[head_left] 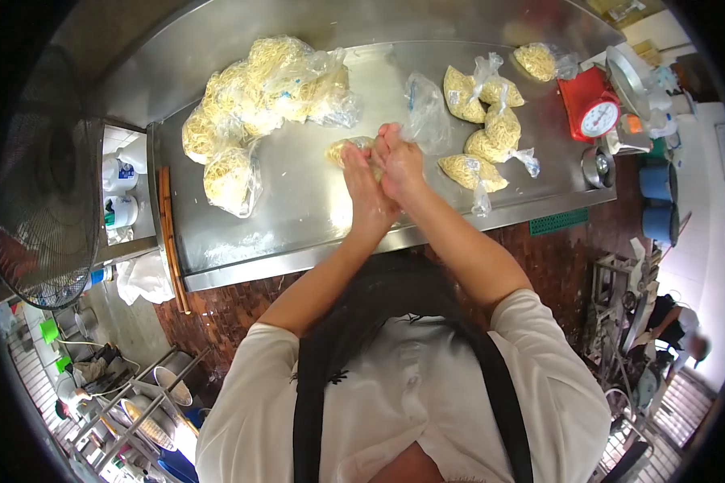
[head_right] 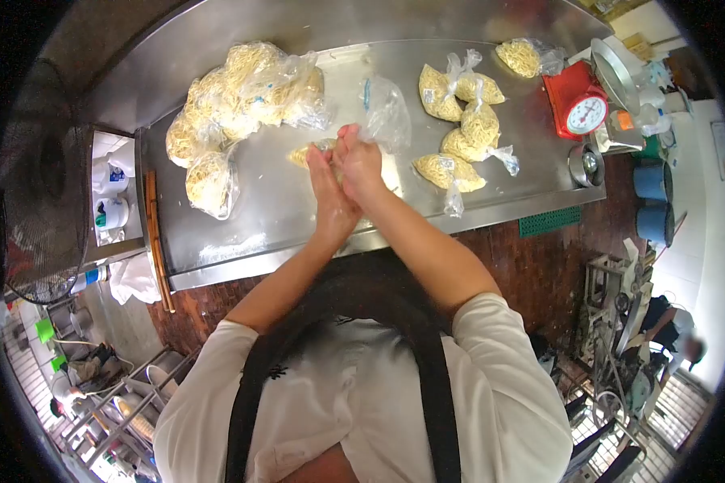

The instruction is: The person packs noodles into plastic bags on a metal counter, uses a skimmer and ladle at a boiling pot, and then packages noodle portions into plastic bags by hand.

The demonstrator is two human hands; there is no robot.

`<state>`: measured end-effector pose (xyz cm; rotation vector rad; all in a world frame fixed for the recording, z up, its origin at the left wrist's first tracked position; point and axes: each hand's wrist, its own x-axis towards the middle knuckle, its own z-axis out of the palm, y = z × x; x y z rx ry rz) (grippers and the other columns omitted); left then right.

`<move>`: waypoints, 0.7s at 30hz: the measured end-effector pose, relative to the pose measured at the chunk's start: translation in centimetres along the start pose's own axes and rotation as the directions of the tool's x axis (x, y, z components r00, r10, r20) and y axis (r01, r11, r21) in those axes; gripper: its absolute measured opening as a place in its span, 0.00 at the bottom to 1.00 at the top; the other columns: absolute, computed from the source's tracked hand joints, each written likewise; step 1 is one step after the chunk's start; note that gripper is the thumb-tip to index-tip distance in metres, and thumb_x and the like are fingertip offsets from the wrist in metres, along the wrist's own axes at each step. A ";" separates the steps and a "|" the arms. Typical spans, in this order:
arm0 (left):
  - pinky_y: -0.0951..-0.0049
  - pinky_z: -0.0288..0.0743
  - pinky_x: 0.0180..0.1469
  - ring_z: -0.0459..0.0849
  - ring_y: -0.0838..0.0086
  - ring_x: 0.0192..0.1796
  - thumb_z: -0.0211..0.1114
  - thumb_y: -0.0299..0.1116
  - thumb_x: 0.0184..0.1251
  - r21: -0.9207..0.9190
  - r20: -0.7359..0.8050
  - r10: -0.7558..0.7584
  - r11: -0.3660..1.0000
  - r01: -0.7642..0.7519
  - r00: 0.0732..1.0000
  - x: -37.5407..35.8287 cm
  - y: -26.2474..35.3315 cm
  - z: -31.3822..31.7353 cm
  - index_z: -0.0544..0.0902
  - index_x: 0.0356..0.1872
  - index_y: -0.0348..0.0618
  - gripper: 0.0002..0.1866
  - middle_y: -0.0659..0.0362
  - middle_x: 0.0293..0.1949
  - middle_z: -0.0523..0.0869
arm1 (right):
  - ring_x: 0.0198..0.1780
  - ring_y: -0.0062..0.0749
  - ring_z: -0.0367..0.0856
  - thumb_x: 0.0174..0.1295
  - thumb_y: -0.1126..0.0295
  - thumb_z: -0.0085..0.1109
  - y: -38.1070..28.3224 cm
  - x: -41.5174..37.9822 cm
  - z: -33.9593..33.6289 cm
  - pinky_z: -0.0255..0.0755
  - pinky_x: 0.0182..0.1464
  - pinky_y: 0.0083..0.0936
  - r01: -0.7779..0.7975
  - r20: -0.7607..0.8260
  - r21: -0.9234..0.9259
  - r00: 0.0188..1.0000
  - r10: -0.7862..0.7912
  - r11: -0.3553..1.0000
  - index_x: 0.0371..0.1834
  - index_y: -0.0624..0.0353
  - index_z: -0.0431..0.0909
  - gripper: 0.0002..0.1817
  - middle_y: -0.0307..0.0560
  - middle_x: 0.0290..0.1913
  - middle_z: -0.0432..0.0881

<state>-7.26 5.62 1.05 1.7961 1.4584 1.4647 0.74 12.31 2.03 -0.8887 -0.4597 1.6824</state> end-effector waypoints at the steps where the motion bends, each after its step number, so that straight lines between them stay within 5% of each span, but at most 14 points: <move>1: 0.53 0.50 0.77 0.60 0.44 0.75 0.75 0.30 0.48 -0.144 0.133 -0.040 0.988 0.059 0.990 1.5 -0.4 -0.3 0.56 0.74 0.32 0.51 0.36 0.74 0.58 | 0.36 0.28 0.80 0.76 0.60 0.51 -0.2 -0.6 1.1 0.76 0.48 0.30 0.001 -0.048 -0.024 0.999 -0.002 1.000 0.44 0.65 0.77 0.16 0.45 0.31 0.83; 3: 0.54 0.55 0.75 0.63 0.51 0.74 0.75 0.32 0.51 -0.392 0.409 -0.052 0.891 0.227 0.911 4.9 -1.0 -3.0 0.63 0.72 0.34 0.45 0.39 0.73 0.62 | 0.32 0.26 0.76 0.75 0.58 0.53 -1.7 -2.3 3.1 0.74 0.46 0.30 -0.008 -0.107 -0.201 0.994 -0.014 0.979 0.45 0.64 0.78 0.17 0.43 0.30 0.80; 5: 0.60 0.69 0.67 0.74 0.57 0.66 0.72 0.33 0.57 0.068 0.778 -0.126 0.991 0.116 0.616 9.7 -5.9 -7.5 0.70 0.68 0.36 0.36 0.43 0.67 0.72 | 0.30 0.27 0.74 0.74 0.58 0.54 -3.4 -4.9 5.4 0.73 0.43 0.31 -0.045 -0.146 -0.469 0.989 -0.027 0.882 0.44 0.63 0.81 0.17 0.42 0.28 0.78; 6: 0.62 0.73 0.62 0.78 0.58 0.62 0.71 0.36 0.60 0.114 0.560 -0.264 0.963 0.243 0.785 12.0 -9.7 -8.4 0.71 0.67 0.36 0.34 0.44 0.62 0.76 | 0.28 0.34 0.72 0.66 0.64 0.60 -4.1 -5.3 5.4 0.71 0.40 0.35 0.439 0.310 -0.767 0.892 -0.328 0.468 0.41 0.58 0.84 0.10 0.43 0.27 0.77; 7: 0.64 0.77 0.57 0.82 0.59 0.58 0.71 0.39 0.62 0.122 0.284 -0.382 0.924 0.362 0.880 13.8 -12.1 -8.6 0.73 0.65 0.35 0.32 0.45 0.58 0.80 | 0.30 0.38 0.73 0.63 0.67 0.60 -4.6 -5.3 5.7 0.70 0.40 0.37 0.552 0.446 -0.801 0.809 -0.383 0.232 0.41 0.56 0.84 0.09 0.45 0.29 0.78; 9: 0.67 0.80 0.52 0.85 0.61 0.52 0.70 0.42 0.64 0.356 0.497 -0.667 0.740 0.570 0.555 16.5 -4.5 -10.7 0.77 0.59 0.36 0.27 0.47 0.51 0.84 | 0.33 0.46 0.76 0.57 0.71 0.60 -6.5 -4.2 6.6 0.70 0.40 0.41 0.658 0.714 -0.695 0.580 -0.392 -0.291 0.42 0.53 0.85 0.11 0.48 0.33 0.80; 10: 0.68 0.81 0.49 0.86 0.62 0.49 0.70 0.43 0.64 0.499 0.552 -0.768 0.617 0.608 0.326 15.9 -0.7 -11.1 0.80 0.56 0.37 0.25 0.49 0.48 0.86 | 0.38 0.50 0.75 0.52 0.74 0.59 -6.9 -4.6 6.9 0.70 0.39 0.44 0.575 0.664 -0.744 0.692 -0.284 -0.340 0.43 0.53 0.84 0.14 0.52 0.39 0.80; 12: 0.70 0.80 0.45 0.86 0.69 0.44 0.64 0.47 0.71 -0.402 0.741 -0.497 0.209 0.891 0.451 8.0 -0.7 -7.9 0.81 0.47 0.38 0.20 0.54 0.43 0.87 | 0.36 0.50 0.74 0.52 0.75 0.58 -6.1 -5.8 5.5 0.68 0.37 0.43 0.556 0.602 -0.785 0.788 -0.126 -0.273 0.44 0.53 0.82 0.14 0.54 0.40 0.80; 13: 0.68 0.79 0.43 0.84 0.69 0.41 0.58 0.47 0.75 -0.355 0.849 -0.481 -0.216 0.910 0.217 6.5 -2.4 -5.1 0.79 0.45 0.39 0.18 0.58 0.41 0.85 | 0.36 0.50 0.74 0.52 0.75 0.57 -5.1 -6.6 4.5 0.68 0.36 0.42 0.544 0.567 -0.805 0.823 -0.037 -0.237 0.44 0.54 0.81 0.15 0.55 0.41 0.79; 16: 0.61 0.77 0.50 0.81 0.66 0.43 0.56 0.46 0.77 -0.535 0.813 -0.439 -0.305 0.788 0.382 3.3 -3.4 -3.7 0.80 0.39 0.39 0.18 0.56 0.41 0.85 | 0.30 0.37 0.72 0.56 0.78 0.54 -2.0 -8.8 -2.0 0.66 0.31 0.31 0.497 0.471 -0.792 0.867 -0.163 0.354 0.45 0.56 0.78 0.13 0.47 0.34 0.78; 17: 0.59 0.77 0.52 0.82 0.65 0.44 0.57 0.45 0.76 -0.589 0.793 -0.406 -0.322 0.741 0.453 1.8 -4.2 -3.4 0.80 0.38 0.39 0.18 0.55 0.42 0.86 | 0.30 0.34 0.73 0.58 0.80 0.52 -2.6 -9.4 -4.9 0.66 0.30 0.27 0.168 0.281 -0.729 0.957 0.067 0.664 0.47 0.55 0.78 0.14 0.45 0.33 0.77; 18: 0.56 0.75 0.51 0.77 0.62 0.40 0.57 0.40 0.75 -0.450 0.686 -0.601 0.094 0.888 0.411 2.0 -2.1 -3.9 0.78 0.33 0.39 0.15 0.53 0.35 0.84 | 0.30 0.31 0.73 0.60 0.81 0.50 -3.4 -9.8 -6.7 0.66 0.30 0.24 -0.219 0.148 -0.540 0.926 0.348 0.813 0.48 0.55 0.78 0.15 0.42 0.33 0.77; 19: 0.55 0.74 0.51 0.77 0.60 0.41 0.57 0.39 0.75 -0.226 0.699 -0.540 0.457 0.861 0.470 1.7 -2.0 -4.3 0.78 0.33 0.39 0.14 0.53 0.36 0.84 | 0.31 0.23 0.70 0.62 0.80 0.50 -3.9 -9.4 -7.3 0.66 0.32 0.18 -0.370 0.105 -0.274 0.906 0.410 0.888 0.47 0.53 0.78 0.13 0.34 0.32 0.73; 21: 0.52 0.73 0.52 0.75 0.57 0.44 0.56 0.36 0.74 0.242 0.790 -0.380 0.915 0.324 0.481 1.6 -1.8 -5.1 0.78 0.34 0.39 0.11 0.51 0.38 0.82 | 0.30 0.32 0.75 0.61 0.79 0.53 -3.3 -7.9 -6.0 0.71 0.33 0.25 -0.263 -0.019 -0.660 0.942 0.334 0.704 0.44 0.56 0.79 0.10 0.41 0.31 0.77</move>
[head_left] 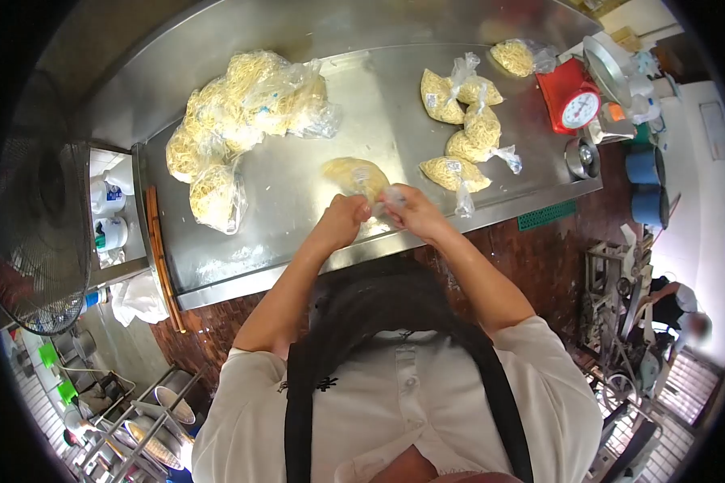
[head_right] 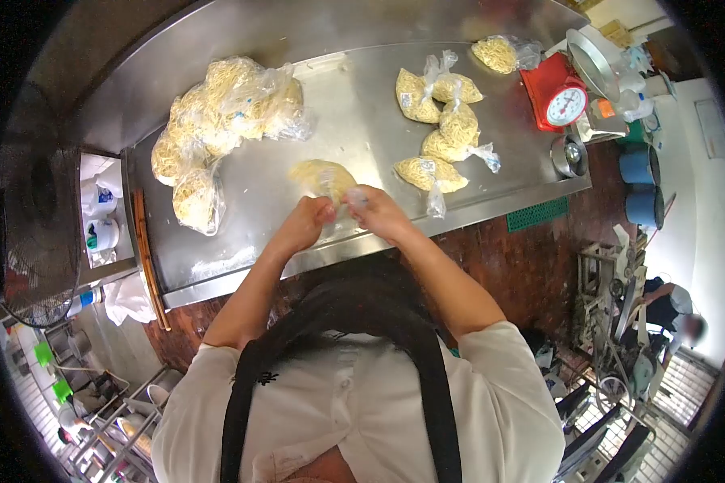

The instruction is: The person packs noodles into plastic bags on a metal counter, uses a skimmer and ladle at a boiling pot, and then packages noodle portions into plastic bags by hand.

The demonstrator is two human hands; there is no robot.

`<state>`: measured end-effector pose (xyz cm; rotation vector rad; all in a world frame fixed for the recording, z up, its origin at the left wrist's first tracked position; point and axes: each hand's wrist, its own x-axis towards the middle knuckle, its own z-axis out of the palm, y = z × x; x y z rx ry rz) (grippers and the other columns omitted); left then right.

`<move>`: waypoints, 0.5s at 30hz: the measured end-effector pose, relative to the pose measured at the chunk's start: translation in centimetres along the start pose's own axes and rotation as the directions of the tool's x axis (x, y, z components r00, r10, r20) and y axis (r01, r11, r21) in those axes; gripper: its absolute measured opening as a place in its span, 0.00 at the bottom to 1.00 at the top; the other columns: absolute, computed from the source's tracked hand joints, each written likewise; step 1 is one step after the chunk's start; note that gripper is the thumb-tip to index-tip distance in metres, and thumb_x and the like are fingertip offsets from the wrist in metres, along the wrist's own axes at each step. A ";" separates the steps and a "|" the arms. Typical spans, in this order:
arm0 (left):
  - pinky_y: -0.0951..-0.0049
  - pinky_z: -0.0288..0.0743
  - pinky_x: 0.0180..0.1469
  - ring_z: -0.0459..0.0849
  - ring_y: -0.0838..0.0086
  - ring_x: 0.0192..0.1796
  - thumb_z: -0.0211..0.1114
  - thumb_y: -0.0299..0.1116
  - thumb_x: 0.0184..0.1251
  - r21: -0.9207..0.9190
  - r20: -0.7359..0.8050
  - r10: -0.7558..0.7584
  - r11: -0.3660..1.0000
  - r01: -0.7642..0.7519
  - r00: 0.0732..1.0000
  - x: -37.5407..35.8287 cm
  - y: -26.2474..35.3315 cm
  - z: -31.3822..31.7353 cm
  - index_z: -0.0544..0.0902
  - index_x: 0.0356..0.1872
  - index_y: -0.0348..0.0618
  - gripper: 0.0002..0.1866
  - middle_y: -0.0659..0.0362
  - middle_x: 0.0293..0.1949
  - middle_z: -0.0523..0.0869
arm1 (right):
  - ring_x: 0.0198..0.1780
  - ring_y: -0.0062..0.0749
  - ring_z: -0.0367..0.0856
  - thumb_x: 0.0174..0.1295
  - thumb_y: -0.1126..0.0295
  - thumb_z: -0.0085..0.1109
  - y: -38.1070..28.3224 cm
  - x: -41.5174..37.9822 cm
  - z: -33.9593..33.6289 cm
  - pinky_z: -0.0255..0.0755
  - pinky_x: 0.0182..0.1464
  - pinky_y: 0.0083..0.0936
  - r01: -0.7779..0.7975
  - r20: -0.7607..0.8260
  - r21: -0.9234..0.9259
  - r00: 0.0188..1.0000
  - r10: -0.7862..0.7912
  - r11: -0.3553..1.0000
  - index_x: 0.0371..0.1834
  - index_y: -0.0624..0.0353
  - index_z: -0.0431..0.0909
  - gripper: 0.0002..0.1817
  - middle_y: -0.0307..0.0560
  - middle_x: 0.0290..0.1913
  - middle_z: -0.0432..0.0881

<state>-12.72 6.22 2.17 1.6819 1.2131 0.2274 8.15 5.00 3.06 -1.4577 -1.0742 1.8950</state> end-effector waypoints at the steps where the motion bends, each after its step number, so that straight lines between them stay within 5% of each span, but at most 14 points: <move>1: 0.51 0.71 0.54 0.76 0.53 0.47 0.56 0.34 0.73 0.177 -0.064 0.075 0.982 -0.063 0.995 -0.4 1.3 -0.1 0.81 0.39 0.40 0.09 0.49 0.42 0.82 | 0.31 0.37 0.77 0.61 0.78 0.54 -0.1 1.2 0.5 0.72 0.34 0.28 0.226 -0.078 -0.283 0.963 -0.258 0.932 0.44 0.57 0.80 0.10 0.45 0.32 0.79; 3: 0.52 0.71 0.54 0.76 0.52 0.50 0.57 0.33 0.72 0.366 -0.097 0.145 0.925 -0.101 0.985 0.4 1.1 -0.4 0.82 0.42 0.41 0.09 0.50 0.44 0.83 | 0.32 0.46 0.81 0.60 0.77 0.57 0.5 4.0 1.6 0.75 0.36 0.35 0.458 0.007 -0.769 0.704 -0.710 0.447 0.44 0.60 0.81 0.10 0.53 0.34 0.82; 4: 0.52 0.71 0.54 0.76 0.51 0.51 0.57 0.32 0.71 0.456 -0.110 0.182 0.883 -0.113 0.977 1.2 0.8 -0.6 0.83 0.43 0.42 0.09 0.50 0.45 0.83 | 0.35 0.48 0.82 0.59 0.77 0.58 1.0 5.4 2.0 0.75 0.38 0.37 0.414 -0.090 -0.721 0.740 -0.667 0.556 0.45 0.60 0.82 0.11 0.56 0.36 0.82; 6: 0.54 0.71 0.56 0.76 0.50 0.52 0.58 0.26 0.66 0.313 -0.124 0.126 0.946 -0.082 0.984 3.3 -2.3 0.7 0.84 0.45 0.43 0.10 0.49 0.47 0.82 | 0.39 0.53 0.84 0.58 0.77 0.60 2.4 7.6 2.5 0.77 0.42 0.40 0.313 -0.263 -0.584 0.800 -0.540 0.749 0.46 0.61 0.83 0.12 0.62 0.40 0.83; 7: 0.53 0.70 0.56 0.76 0.50 0.52 0.58 0.25 0.64 0.254 -0.131 0.096 0.965 -0.060 0.987 4.5 -5.0 2.1 0.84 0.45 0.43 0.11 0.48 0.47 0.82 | 0.40 0.50 0.85 0.57 0.78 0.61 3.0 7.9 2.6 0.78 0.44 0.38 0.236 -0.267 -0.619 0.833 -0.484 0.749 0.51 0.63 0.81 0.16 0.60 0.42 0.85; 10: 0.53 0.71 0.57 0.76 0.49 0.52 0.57 0.21 0.61 0.177 -0.269 0.095 0.983 -0.048 0.959 5.3 -7.8 3.5 0.83 0.45 0.43 0.13 0.44 0.47 0.81 | 0.40 0.51 0.85 0.58 0.80 0.61 6.0 7.3 3.8 0.78 0.44 0.38 0.469 -0.179 -0.437 0.791 -0.585 0.768 0.56 0.65 0.77 0.20 0.58 0.40 0.85; 14: 0.55 0.75 0.52 0.80 0.49 0.46 0.56 0.18 0.62 -0.022 -0.445 0.072 0.996 -0.092 0.892 4.4 -8.3 5.1 0.79 0.49 0.44 0.16 0.42 0.42 0.81 | 0.38 0.48 0.84 0.60 0.79 0.60 6.7 7.6 3.9 0.77 0.44 0.38 0.477 -0.109 -0.670 0.695 -0.711 0.569 0.51 0.63 0.73 0.16 0.56 0.37 0.82; 15: 0.56 0.76 0.50 0.82 0.50 0.44 0.56 0.18 0.62 -0.110 -0.456 -0.011 0.993 -0.044 0.890 4.1 -8.2 4.9 0.77 0.51 0.44 0.16 0.43 0.40 0.82 | 0.39 0.44 0.83 0.59 0.80 0.60 6.4 7.6 4.0 0.77 0.44 0.36 0.426 -0.127 -0.640 0.763 -0.634 0.639 0.51 0.64 0.71 0.16 0.55 0.37 0.82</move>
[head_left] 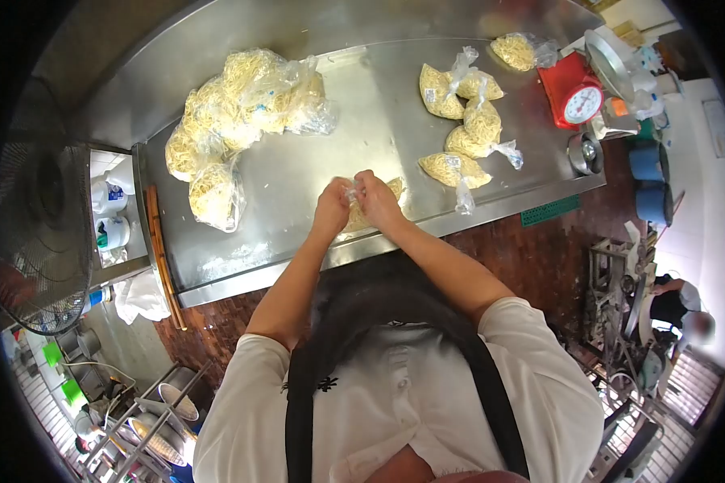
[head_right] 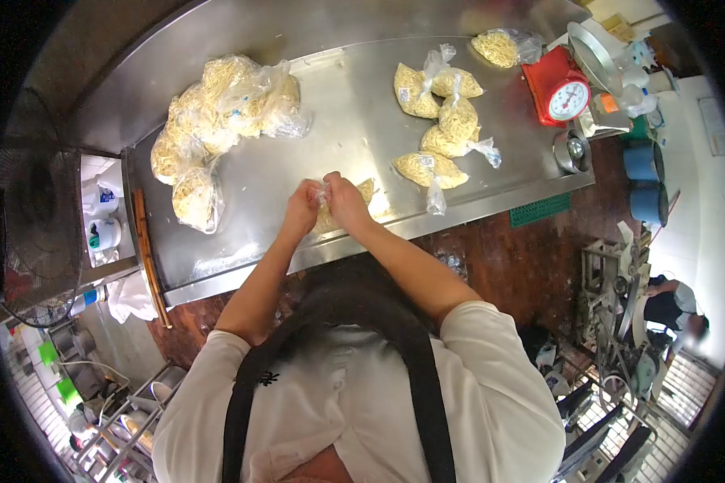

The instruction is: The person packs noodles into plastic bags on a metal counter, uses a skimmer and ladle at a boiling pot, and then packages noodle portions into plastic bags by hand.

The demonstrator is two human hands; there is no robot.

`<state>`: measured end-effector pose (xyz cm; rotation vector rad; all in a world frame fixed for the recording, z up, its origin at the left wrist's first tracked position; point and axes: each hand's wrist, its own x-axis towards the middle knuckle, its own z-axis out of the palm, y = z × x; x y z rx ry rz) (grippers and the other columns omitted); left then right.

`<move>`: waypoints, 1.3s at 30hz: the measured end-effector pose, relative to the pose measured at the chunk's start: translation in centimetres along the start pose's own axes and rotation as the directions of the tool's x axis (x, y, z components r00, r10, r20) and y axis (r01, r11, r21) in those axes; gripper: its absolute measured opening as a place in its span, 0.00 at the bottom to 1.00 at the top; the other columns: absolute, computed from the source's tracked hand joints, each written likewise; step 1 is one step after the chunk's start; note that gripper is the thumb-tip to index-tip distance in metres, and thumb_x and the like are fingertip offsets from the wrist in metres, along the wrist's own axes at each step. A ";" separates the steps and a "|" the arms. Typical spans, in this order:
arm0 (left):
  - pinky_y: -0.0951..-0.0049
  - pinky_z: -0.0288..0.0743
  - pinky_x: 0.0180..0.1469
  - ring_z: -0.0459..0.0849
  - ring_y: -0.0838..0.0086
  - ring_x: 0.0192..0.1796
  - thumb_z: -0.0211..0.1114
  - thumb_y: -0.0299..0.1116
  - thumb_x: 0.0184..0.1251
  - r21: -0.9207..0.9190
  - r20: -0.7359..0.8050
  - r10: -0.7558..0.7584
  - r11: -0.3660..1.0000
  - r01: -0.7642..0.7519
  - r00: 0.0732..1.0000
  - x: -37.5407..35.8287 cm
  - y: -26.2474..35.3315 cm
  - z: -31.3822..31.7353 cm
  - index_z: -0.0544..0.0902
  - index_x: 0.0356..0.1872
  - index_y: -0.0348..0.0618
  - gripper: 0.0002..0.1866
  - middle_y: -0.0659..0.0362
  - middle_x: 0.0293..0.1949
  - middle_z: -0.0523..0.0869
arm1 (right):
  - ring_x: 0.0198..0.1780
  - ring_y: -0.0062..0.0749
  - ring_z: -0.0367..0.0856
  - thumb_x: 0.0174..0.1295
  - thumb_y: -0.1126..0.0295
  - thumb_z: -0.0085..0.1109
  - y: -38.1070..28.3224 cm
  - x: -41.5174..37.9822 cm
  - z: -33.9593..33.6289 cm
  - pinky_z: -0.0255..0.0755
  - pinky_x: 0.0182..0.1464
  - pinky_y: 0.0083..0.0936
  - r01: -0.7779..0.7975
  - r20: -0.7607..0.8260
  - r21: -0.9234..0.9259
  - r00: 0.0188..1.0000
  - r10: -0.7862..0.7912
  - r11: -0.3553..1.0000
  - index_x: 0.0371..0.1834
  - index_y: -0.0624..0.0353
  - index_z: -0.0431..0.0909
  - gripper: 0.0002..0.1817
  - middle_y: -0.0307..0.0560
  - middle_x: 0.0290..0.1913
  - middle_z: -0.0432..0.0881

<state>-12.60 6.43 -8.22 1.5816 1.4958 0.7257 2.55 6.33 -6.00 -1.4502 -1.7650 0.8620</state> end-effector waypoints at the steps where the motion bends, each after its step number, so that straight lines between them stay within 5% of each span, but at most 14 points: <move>1: 0.57 0.77 0.47 0.83 0.51 0.42 0.56 0.18 0.63 -0.058 -0.014 -0.081 0.995 0.080 0.997 -0.2 1.2 -0.7 0.75 0.52 0.44 0.17 0.44 0.39 0.83 | 0.39 0.39 0.83 0.58 0.81 0.59 -0.2 0.2 -0.1 0.76 0.44 0.33 -0.089 0.053 0.023 0.995 0.088 0.996 0.51 0.64 0.70 0.17 0.53 0.38 0.81; 5: 0.62 0.78 0.42 0.86 0.57 0.38 0.55 0.18 0.66 -0.233 0.006 -0.089 0.969 0.088 0.996 -0.3 1.3 -0.8 0.69 0.56 0.45 0.19 0.47 0.35 0.85 | 0.40 0.31 0.79 0.55 0.84 0.56 1.2 0.8 0.5 0.74 0.44 0.26 -0.599 0.436 0.510 0.798 0.415 0.617 0.50 0.64 0.71 0.18 0.48 0.40 0.80; 8: 0.71 0.75 0.40 0.81 0.74 0.35 0.56 0.16 0.66 -0.233 0.106 -0.001 0.972 0.026 0.994 0.0 0.3 0.0 0.75 0.50 0.44 0.15 0.57 0.36 0.86 | 0.42 0.26 0.77 0.55 0.84 0.56 1.8 0.2 -2.3 0.72 0.42 0.24 -0.727 0.676 0.582 0.682 0.281 0.364 0.51 0.62 0.72 0.18 0.45 0.43 0.78; 10: 0.72 0.75 0.41 0.82 0.74 0.37 0.59 0.18 0.68 -0.127 0.172 -0.031 0.990 0.054 0.985 0.5 -0.3 0.0 0.80 0.48 0.44 0.12 0.57 0.38 0.87 | 0.43 0.43 0.77 0.58 0.80 0.56 0.5 -0.5 -2.7 0.73 0.45 0.33 -0.354 0.457 0.421 0.878 0.141 0.835 0.49 0.63 0.72 0.15 0.54 0.42 0.77; 12: 0.72 0.75 0.44 0.82 0.74 0.40 0.61 0.22 0.69 -0.099 0.264 -0.081 0.989 0.111 0.961 0.6 -0.6 0.2 0.84 0.47 0.44 0.10 0.57 0.40 0.87 | 0.44 0.55 0.76 0.60 0.77 0.57 1.3 -1.9 -2.0 0.72 0.46 0.40 0.156 0.139 0.016 0.978 -0.157 0.988 0.45 0.61 0.73 0.10 0.58 0.40 0.75; 14: 0.71 0.75 0.48 0.82 0.74 0.44 0.64 0.27 0.69 -0.145 0.370 -0.132 0.970 0.197 0.920 1.0 -0.4 0.4 0.87 0.47 0.45 0.09 0.56 0.43 0.87 | 0.44 0.56 0.75 0.60 0.77 0.58 2.0 -2.6 -2.6 0.72 0.45 0.41 0.065 0.074 -0.038 0.995 -0.062 0.997 0.41 0.60 0.74 0.07 0.57 0.40 0.74; 17: 0.64 0.74 0.56 0.82 0.60 0.51 0.67 0.36 0.68 -0.064 0.504 0.157 0.987 -0.144 0.849 1.9 2.9 -1.1 0.86 0.51 0.43 0.14 0.50 0.41 0.85 | 0.41 0.53 0.77 0.63 0.76 0.59 1.8 -2.7 -4.4 0.73 0.43 0.40 -0.070 -0.038 0.033 0.997 0.071 0.997 0.36 0.60 0.73 0.04 0.56 0.37 0.77; 21: 0.58 0.70 0.64 0.77 0.52 0.59 0.76 0.43 0.58 0.129 0.013 0.221 0.967 -0.221 0.975 11.6 3.6 -5.9 0.76 0.62 0.40 0.33 0.42 0.56 0.79 | 0.36 0.46 0.80 0.64 0.77 0.59 -7.3 -0.2 -15.5 0.74 0.40 0.35 -0.174 -0.207 0.120 0.958 0.196 0.977 0.37 0.61 0.74 0.03 0.53 0.32 0.79; 23: 0.52 0.70 0.61 0.75 0.45 0.60 0.78 0.42 0.53 0.536 -0.285 0.399 0.820 -0.200 0.872 17.6 5.0 -10.0 0.73 0.64 0.37 0.38 0.41 0.56 0.78 | 0.36 0.40 0.80 0.62 0.78 0.61 -8.2 0.4 -19.4 0.74 0.40 0.32 -0.111 -0.362 0.062 0.924 0.126 0.992 0.40 0.61 0.76 0.06 0.52 0.34 0.79; 25: 0.47 0.69 0.61 0.73 0.44 0.62 0.74 0.42 0.58 0.692 -0.437 0.424 0.722 -0.004 0.793 21.3 4.5 -12.7 0.77 0.61 0.42 0.30 0.44 0.58 0.79 | 0.35 0.40 0.79 0.61 0.78 0.62 -9.5 0.5 -20.6 0.74 0.40 0.31 -0.122 -0.259 -0.147 0.962 0.081 0.982 0.43 0.62 0.76 0.08 0.51 0.35 0.79; 28: 0.50 0.74 0.54 0.80 0.49 0.55 0.66 0.39 0.65 0.697 -0.378 0.147 0.695 0.177 0.914 24.1 3.2 -16.1 0.82 0.55 0.48 0.18 0.48 0.49 0.85 | 0.36 0.43 0.79 0.59 0.79 0.63 -11.8 -1.3 -18.6 0.74 0.40 0.33 -0.108 -0.214 -0.143 0.974 0.076 0.984 0.47 0.63 0.77 0.13 0.52 0.37 0.79; 32: 0.61 0.79 0.34 0.87 0.61 0.30 0.56 0.32 0.71 0.463 -0.486 0.447 0.860 -0.213 0.751 25.0 1.5 -19.6 0.82 0.45 0.45 0.09 0.54 0.26 0.86 | 0.44 0.50 0.80 0.57 0.77 0.65 -11.6 -1.9 -13.5 0.75 0.47 0.37 -0.020 0.119 -0.049 0.993 0.025 0.999 0.56 0.63 0.75 0.22 0.56 0.44 0.79; 37: 0.75 0.72 0.25 0.72 0.80 0.20 0.55 0.33 0.77 -0.450 -0.367 0.205 0.815 -0.366 0.907 16.1 12.8 -26.1 0.79 0.41 0.37 0.10 0.63 0.19 0.73 | 0.69 0.58 0.64 0.54 0.69 0.71 -14.2 3.8 -7.4 0.61 0.69 0.42 0.206 0.048 -0.151 0.979 -0.200 0.967 0.74 0.70 0.55 0.46 0.66 0.67 0.68; 39: 0.76 0.69 0.24 0.67 0.81 0.18 0.57 0.34 0.76 -0.493 -0.337 0.185 0.801 -0.340 0.923 10.0 19.3 -26.3 0.79 0.40 0.36 0.10 0.64 0.18 0.70 | 0.71 0.59 0.61 0.51 0.66 0.74 -16.3 6.8 -4.7 0.56 0.72 0.46 0.312 -0.036 -0.291 0.941 -0.336 0.904 0.75 0.72 0.49 0.53 0.67 0.70 0.64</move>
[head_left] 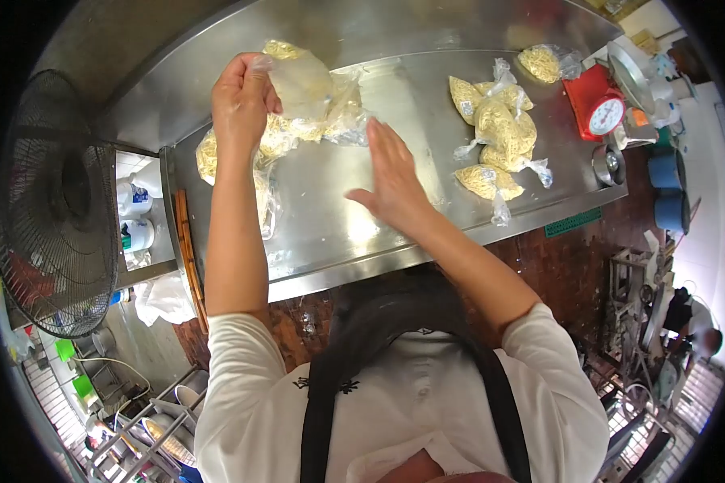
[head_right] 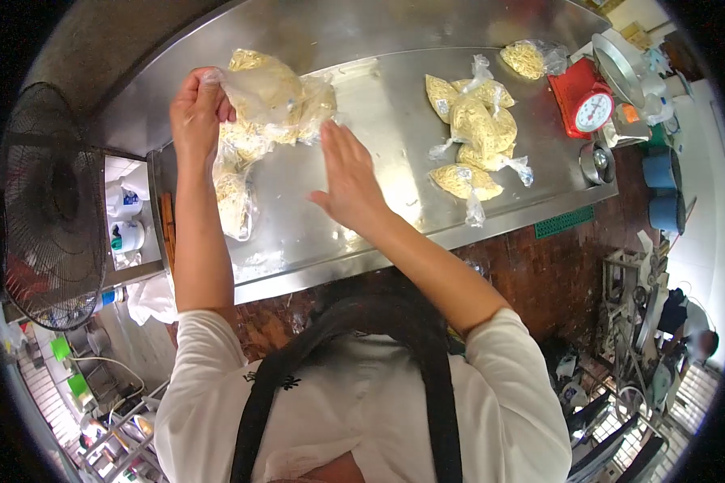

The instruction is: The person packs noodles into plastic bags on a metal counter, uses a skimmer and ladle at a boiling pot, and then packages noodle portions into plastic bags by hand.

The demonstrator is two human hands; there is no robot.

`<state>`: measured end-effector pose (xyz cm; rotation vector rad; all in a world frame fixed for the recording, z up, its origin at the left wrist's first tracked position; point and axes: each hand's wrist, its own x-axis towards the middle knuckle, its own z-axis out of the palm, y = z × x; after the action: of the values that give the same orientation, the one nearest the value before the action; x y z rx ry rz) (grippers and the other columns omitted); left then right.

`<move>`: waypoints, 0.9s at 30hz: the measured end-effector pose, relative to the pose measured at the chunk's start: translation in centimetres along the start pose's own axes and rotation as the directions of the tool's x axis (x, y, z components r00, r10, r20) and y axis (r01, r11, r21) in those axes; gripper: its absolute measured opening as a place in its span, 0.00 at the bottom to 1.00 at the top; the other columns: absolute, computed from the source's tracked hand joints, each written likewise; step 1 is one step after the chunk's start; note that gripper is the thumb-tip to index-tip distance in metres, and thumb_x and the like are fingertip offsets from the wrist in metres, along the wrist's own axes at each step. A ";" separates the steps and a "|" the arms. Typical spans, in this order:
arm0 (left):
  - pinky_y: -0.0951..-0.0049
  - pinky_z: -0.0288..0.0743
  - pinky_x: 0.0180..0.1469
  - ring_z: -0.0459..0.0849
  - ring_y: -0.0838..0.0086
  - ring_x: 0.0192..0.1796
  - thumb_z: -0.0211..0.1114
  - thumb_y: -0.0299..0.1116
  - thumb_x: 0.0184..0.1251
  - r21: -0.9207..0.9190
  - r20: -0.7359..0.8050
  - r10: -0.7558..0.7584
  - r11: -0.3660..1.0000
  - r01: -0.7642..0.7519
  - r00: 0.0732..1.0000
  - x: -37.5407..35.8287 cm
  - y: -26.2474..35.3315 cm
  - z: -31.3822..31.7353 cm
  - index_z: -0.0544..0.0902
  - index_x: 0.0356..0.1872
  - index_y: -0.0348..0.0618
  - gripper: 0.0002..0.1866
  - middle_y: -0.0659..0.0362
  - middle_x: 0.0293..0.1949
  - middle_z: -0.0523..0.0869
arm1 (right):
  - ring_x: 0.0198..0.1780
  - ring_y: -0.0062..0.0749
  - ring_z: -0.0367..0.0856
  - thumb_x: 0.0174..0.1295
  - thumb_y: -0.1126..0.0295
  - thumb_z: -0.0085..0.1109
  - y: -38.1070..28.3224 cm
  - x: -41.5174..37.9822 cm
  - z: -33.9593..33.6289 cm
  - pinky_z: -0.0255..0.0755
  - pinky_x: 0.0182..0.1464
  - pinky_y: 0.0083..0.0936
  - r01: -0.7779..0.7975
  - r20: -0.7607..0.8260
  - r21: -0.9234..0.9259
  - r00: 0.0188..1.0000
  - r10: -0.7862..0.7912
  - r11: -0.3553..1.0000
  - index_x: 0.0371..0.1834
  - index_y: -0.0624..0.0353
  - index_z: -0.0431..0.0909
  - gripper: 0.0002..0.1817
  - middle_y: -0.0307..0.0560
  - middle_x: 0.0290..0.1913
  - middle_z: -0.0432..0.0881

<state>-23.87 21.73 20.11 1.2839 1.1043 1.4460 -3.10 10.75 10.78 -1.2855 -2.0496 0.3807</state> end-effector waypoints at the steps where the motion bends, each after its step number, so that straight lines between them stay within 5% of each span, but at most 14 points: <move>1: 0.76 0.69 0.24 0.67 0.81 0.18 0.58 0.35 0.76 -0.008 0.024 -0.048 0.999 0.049 0.999 -1.9 1.7 0.4 0.79 0.40 0.36 0.10 0.65 0.18 0.71 | 0.71 0.59 0.61 0.51 0.65 0.73 -0.8 0.8 1.3 0.56 0.71 0.47 -0.031 -0.061 0.009 0.998 0.032 0.999 0.76 0.73 0.48 0.54 0.67 0.70 0.64; 3: 0.77 0.69 0.24 0.68 0.82 0.18 0.60 0.36 0.75 -0.026 0.070 -0.134 0.990 0.136 0.988 -4.2 3.5 0.4 0.79 0.40 0.37 0.11 0.65 0.17 0.71 | 0.70 0.60 0.63 0.52 0.63 0.73 -1.5 1.9 3.6 0.57 0.69 0.50 -0.083 -0.185 0.027 0.979 0.086 0.996 0.76 0.74 0.45 0.55 0.68 0.70 0.64; 6: 0.77 0.74 0.30 0.75 0.81 0.23 0.62 0.39 0.74 0.186 0.231 -0.236 0.963 0.195 0.944 -5.2 -2.3 -2.2 0.81 0.45 0.37 0.14 0.63 0.23 0.78 | 0.59 0.58 0.73 0.55 0.65 0.72 2.2 0.6 6.4 0.68 0.60 0.43 -0.249 -0.178 0.167 0.944 0.278 0.954 0.71 0.67 0.60 0.43 0.64 0.58 0.76; 8: 0.71 0.79 0.44 0.82 0.73 0.42 0.66 0.40 0.70 0.307 0.257 -0.399 0.897 0.317 0.880 -6.3 -9.4 -3.5 0.79 0.58 0.41 0.20 0.57 0.41 0.84 | 0.54 0.56 0.77 0.58 0.68 0.69 5.8 -1.1 6.6 0.70 0.55 0.42 -0.450 0.211 0.198 0.887 0.410 0.871 0.61 0.65 0.71 0.29 0.57 0.49 0.81; 9: 0.67 0.77 0.51 0.79 0.68 0.51 0.68 0.40 0.68 0.431 0.309 -0.366 0.876 0.214 0.878 -8.1 -11.5 -4.0 0.76 0.63 0.43 0.25 0.54 0.50 0.81 | 0.51 0.55 0.78 0.59 0.69 0.68 6.7 -1.7 6.6 0.71 0.53 0.41 -0.546 0.394 0.182 0.802 0.448 0.818 0.56 0.64 0.76 0.22 0.54 0.45 0.83; 12: 0.60 0.73 0.60 0.72 0.59 0.63 0.71 0.40 0.64 0.507 0.448 -0.069 0.841 -0.190 0.891 -12.2 -18.8 -2.6 0.71 0.69 0.48 0.33 0.50 0.63 0.75 | 0.49 0.53 0.79 0.62 0.73 0.64 1.4 -0.5 2.9 0.71 0.50 0.37 -0.458 0.297 0.270 0.876 0.380 0.847 0.39 0.62 0.81 0.06 0.47 0.37 0.85; 14: 0.60 0.72 0.61 0.72 0.57 0.63 0.70 0.40 0.65 0.483 0.557 0.138 0.748 -0.455 0.819 -12.8 -22.0 0.5 0.72 0.68 0.48 0.31 0.50 0.63 0.75 | 0.56 0.51 0.77 0.60 0.70 0.66 -0.5 0.8 -0.9 0.69 0.57 0.40 -0.066 0.211 0.362 0.977 -0.012 0.930 0.50 0.59 0.79 0.16 0.49 0.45 0.84; 15: 0.60 0.72 0.60 0.73 0.58 0.62 0.69 0.40 0.66 0.446 0.554 0.083 0.810 -0.380 0.828 -12.4 -22.2 1.7 0.73 0.66 0.47 0.28 0.50 0.61 0.76 | 0.60 0.50 0.75 0.59 0.68 0.67 -0.8 0.7 -2.1 0.68 0.60 0.41 0.137 0.158 0.393 0.964 -0.213 0.909 0.56 0.57 0.78 0.21 0.51 0.49 0.83; 16: 0.61 0.72 0.58 0.74 0.59 0.61 0.68 0.39 0.68 0.410 0.549 0.028 0.862 -0.298 0.835 -12.0 -22.4 2.9 0.74 0.64 0.46 0.26 0.51 0.60 0.77 | 0.62 0.50 0.74 0.59 0.69 0.68 -1.0 -0.1 -2.3 0.67 0.62 0.41 0.047 0.016 0.388 0.998 -0.058 0.920 0.61 0.58 0.73 0.26 0.52 0.54 0.81; 18: 0.63 0.73 0.54 0.76 0.61 0.58 0.65 0.37 0.70 0.198 0.467 -0.389 0.921 0.335 0.794 -10.7 -21.4 4.7 0.76 0.58 0.43 0.19 0.51 0.57 0.78 | 0.67 0.51 0.71 0.57 0.70 0.69 -0.2 -2.4 -1.8 0.66 0.66 0.40 -0.118 -0.259 0.411 0.936 0.240 0.904 0.70 0.60 0.64 0.36 0.54 0.64 0.75; 19: 0.66 0.73 0.47 0.77 0.67 0.53 0.60 0.34 0.72 0.199 0.423 -0.416 0.909 0.365 0.805 -10.4 -23.6 5.4 0.75 0.51 0.41 0.12 0.53 0.52 0.79 | 0.71 0.52 0.66 0.54 0.66 0.73 2.7 -4.7 0.1 0.62 0.70 0.41 -0.279 -0.181 0.290 0.923 0.339 0.915 0.77 0.64 0.49 0.51 0.54 0.72 0.66; 22: 0.67 0.72 0.56 0.73 0.71 0.59 0.64 0.29 0.68 -0.189 0.295 -0.626 0.703 0.686 0.722 -11.3 -21.4 7.8 0.67 0.67 0.40 0.28 0.54 0.62 0.74 | 0.69 0.55 0.69 0.54 0.67 0.71 6.5 -8.5 6.5 0.64 0.69 0.42 -0.353 -0.008 0.101 0.935 0.355 0.930 0.72 0.62 0.61 0.42 0.57 0.67 0.71; 25: 0.62 0.74 0.55 0.77 0.66 0.57 0.68 0.33 0.65 -0.337 0.489 -0.414 0.721 0.605 0.767 -12.7 -15.5 7.4 0.69 0.63 0.38 0.27 0.50 0.55 0.77 | 0.63 0.57 0.74 0.55 0.68 0.67 7.8 -6.6 9.4 0.69 0.64 0.40 -0.325 0.016 0.150 0.945 0.326 0.934 0.64 0.61 0.73 0.31 0.61 0.61 0.77; 27: 0.60 0.65 0.67 0.70 0.63 0.66 0.69 0.31 0.62 -0.041 0.485 -0.228 0.959 0.282 0.845 -12.6 -15.5 3.6 0.61 0.70 0.41 0.37 0.51 0.63 0.71 | 0.57 0.57 0.77 0.56 0.71 0.63 8.0 -4.7 7.4 0.72 0.60 0.39 -0.490 0.274 0.094 0.850 0.451 0.867 0.58 0.60 0.77 0.24 0.63 0.56 0.80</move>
<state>-18.50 13.02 2.62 1.2673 0.8101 0.9078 -1.34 11.14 -0.97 -1.7066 -1.8211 0.9532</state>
